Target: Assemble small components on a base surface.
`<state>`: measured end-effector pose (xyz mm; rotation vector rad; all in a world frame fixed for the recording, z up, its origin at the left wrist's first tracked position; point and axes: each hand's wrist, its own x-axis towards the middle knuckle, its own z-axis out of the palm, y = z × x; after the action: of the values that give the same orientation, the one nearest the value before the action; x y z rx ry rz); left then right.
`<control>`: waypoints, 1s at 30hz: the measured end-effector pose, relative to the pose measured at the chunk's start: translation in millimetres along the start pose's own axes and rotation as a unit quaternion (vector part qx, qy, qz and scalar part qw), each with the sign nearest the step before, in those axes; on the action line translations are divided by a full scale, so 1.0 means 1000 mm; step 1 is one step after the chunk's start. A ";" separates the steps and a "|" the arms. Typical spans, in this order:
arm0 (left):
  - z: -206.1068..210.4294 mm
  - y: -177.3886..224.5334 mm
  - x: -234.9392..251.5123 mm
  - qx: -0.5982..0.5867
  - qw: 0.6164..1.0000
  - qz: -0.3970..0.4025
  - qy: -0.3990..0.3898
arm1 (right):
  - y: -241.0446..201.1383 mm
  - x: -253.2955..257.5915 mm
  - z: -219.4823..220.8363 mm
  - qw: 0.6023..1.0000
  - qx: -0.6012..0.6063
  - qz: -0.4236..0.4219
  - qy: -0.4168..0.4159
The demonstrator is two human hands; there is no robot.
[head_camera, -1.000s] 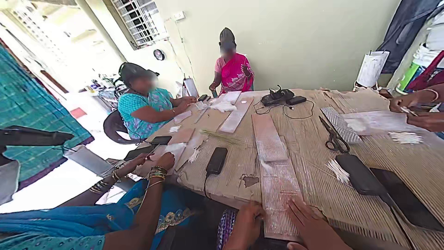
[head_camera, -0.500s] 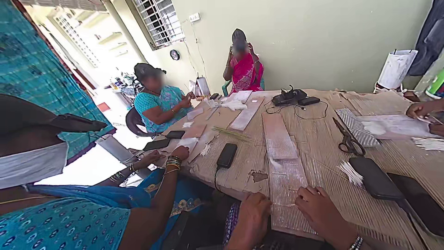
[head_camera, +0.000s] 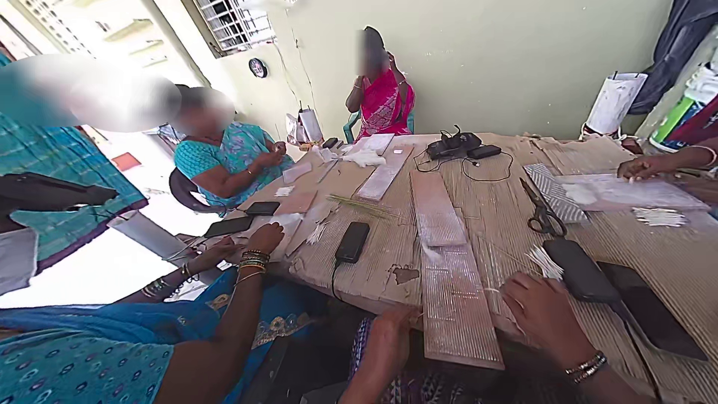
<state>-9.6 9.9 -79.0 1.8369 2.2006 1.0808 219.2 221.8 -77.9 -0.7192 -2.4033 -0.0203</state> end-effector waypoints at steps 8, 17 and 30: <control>-0.003 -0.019 -0.005 -0.226 0.967 -0.114 0.023 | 0.065 0.028 -0.045 0.925 0.103 0.362 -0.043; 0.004 -0.019 -0.005 -0.314 0.941 -0.126 0.013 | 0.103 0.031 -0.010 0.939 -0.111 0.306 -0.111; 0.010 -0.014 -0.001 -0.355 0.922 -0.153 0.001 | 0.111 0.030 -0.044 0.930 0.059 0.360 -0.052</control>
<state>-15.8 12.7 -94.3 1.1360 1.6658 1.5242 280.2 323.1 -42.6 -1.5249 -2.0719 0.4671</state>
